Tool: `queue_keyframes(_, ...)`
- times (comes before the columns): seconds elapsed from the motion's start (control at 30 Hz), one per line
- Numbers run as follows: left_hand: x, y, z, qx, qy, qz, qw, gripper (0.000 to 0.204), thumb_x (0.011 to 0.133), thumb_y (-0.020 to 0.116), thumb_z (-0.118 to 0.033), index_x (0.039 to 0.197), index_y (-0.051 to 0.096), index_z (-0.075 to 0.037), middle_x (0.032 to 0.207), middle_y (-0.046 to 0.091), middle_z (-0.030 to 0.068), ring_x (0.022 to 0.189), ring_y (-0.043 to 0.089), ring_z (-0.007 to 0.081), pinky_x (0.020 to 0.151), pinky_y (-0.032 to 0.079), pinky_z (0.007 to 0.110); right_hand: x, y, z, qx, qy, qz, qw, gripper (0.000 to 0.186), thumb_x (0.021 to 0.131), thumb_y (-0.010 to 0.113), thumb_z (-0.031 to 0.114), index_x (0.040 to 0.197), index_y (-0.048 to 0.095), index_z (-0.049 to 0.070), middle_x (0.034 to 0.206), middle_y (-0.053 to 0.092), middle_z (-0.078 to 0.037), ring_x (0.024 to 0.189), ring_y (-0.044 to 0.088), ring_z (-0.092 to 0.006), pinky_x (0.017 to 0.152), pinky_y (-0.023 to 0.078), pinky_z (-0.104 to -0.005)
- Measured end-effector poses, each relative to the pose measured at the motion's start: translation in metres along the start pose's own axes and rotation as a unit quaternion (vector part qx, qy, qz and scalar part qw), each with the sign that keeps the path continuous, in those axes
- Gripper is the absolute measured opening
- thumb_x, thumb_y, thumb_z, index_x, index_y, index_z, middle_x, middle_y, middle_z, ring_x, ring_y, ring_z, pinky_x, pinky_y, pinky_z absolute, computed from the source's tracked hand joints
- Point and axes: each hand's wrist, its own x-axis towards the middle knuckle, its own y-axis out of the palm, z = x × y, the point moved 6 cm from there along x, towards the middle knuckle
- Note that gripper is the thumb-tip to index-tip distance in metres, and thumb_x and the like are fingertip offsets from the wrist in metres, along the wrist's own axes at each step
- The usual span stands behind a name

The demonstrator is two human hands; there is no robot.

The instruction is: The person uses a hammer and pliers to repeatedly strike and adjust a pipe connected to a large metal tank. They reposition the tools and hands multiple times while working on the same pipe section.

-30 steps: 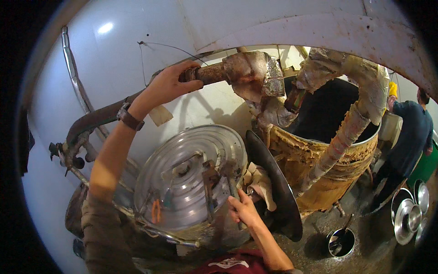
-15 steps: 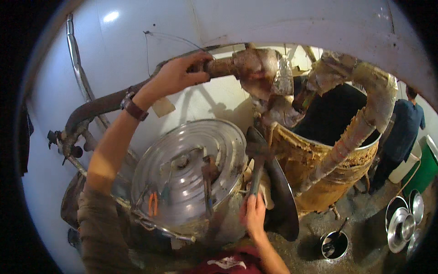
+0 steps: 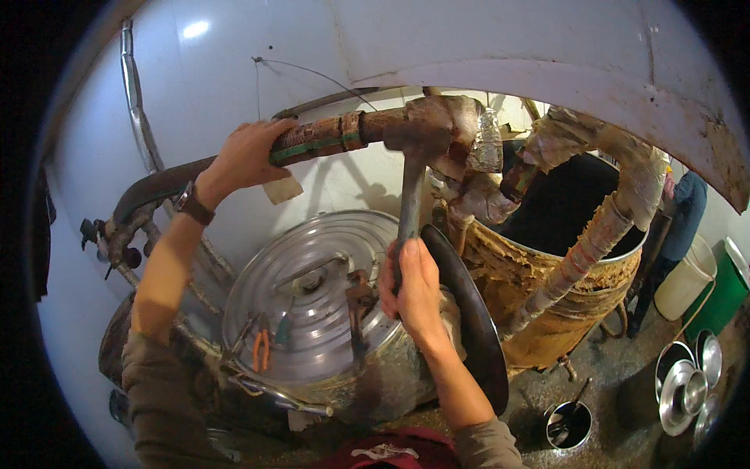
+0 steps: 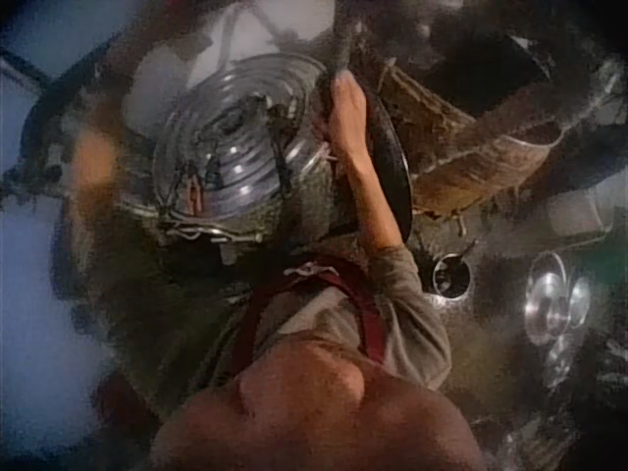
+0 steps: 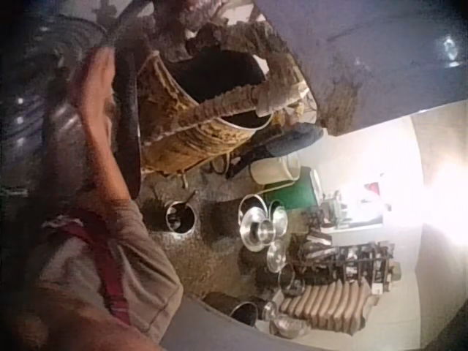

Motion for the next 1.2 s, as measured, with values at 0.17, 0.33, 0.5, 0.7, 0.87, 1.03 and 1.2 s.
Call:
queue_keyframes(0.17,-0.044,0.004,0.043,0.027,-0.095,0.016,0.995,0.057,0.076,0.087,-0.028,0.125,0.064,-0.012,0.100,0.075,0.0129,0.093,0.073,0.0408,0.078,0.058,0.052,0.042,0.026,-0.008,-0.021,-0.058,0.021,0.998,0.046,0.118,0.043,0.053,0.111,0.051,0.008,0.070,0.047,-0.002,0.044,0.039,-0.0102,0.038,0.033,-0.0287)
queue_keyframes(0.33,-0.045,0.008,0.047,0.012,-0.074,-0.013,0.997,0.048,0.075,0.083,-0.026,0.118,0.066,-0.011,0.095,0.074,0.0137,0.088,0.072,0.0415,0.076,0.057,0.052,0.055,0.026,-0.010,-0.044,-0.108,-0.043,0.992,0.049,0.118,0.044,0.055,0.103,0.049,0.008,0.068,0.046,-0.002,0.043,0.038,-0.0107,0.037,0.033,-0.0296)
queue_keyframes(0.5,-0.045,0.006,0.047,0.015,-0.074,-0.035,0.997,0.049,0.074,0.085,-0.026,0.116,0.067,-0.010,0.093,0.074,0.0133,0.088,0.072,0.0416,0.075,0.056,0.052,0.056,0.030,-0.009,-0.075,-0.087,-0.013,0.993,0.043,0.120,0.043,0.046,0.102,0.052,0.008,0.063,0.051,-0.002,0.042,0.046,-0.0118,0.037,0.035,-0.0296)
queue_keyframes(0.7,-0.045,0.006,0.046,0.013,-0.066,-0.022,0.998,0.053,0.073,0.086,-0.026,0.120,0.069,-0.011,0.096,0.076,0.0126,0.089,0.073,0.0402,0.076,0.058,0.050,0.053,0.026,-0.004,-0.068,-0.133,-0.038,0.988,0.045,0.118,0.045,0.051,0.103,0.050,0.008,0.063,0.045,-0.001,0.042,0.041,-0.0110,0.037,0.032,-0.0289)
queue_keyframes(0.87,-0.045,0.007,0.047,0.025,-0.075,-0.026,0.997,0.054,0.073,0.086,-0.027,0.122,0.069,-0.011,0.096,0.076,0.0128,0.088,0.073,0.0402,0.076,0.058,0.050,0.052,0.021,-0.017,-0.089,-0.035,-0.060,0.994,0.049,0.118,0.044,0.054,0.101,0.049,0.009,0.064,0.044,-0.002,0.042,0.040,-0.0115,0.037,0.032,-0.0291)
queue_keyframes(1.03,-0.046,0.007,0.048,0.021,-0.077,-0.018,0.997,0.053,0.074,0.086,-0.028,0.122,0.069,-0.011,0.096,0.076,0.0132,0.088,0.073,0.0403,0.077,0.058,0.050,0.051,0.022,-0.010,-0.074,-0.078,-0.015,0.994,0.048,0.118,0.045,0.053,0.099,0.050,0.009,0.066,0.046,-0.001,0.043,0.041,-0.0106,0.037,0.032,-0.0291)
queue_keyframes(1.2,-0.046,0.006,0.048,0.016,-0.074,-0.012,0.997,0.053,0.074,0.086,-0.028,0.121,0.069,-0.011,0.095,0.075,0.0145,0.089,0.073,0.0414,0.077,0.058,0.051,0.049,0.023,-0.008,-0.088,-0.068,-0.031,0.993,0.048,0.118,0.044,0.054,0.100,0.050,0.010,0.066,0.045,-0.001,0.044,0.040,-0.0105,0.038,0.032,-0.0290)
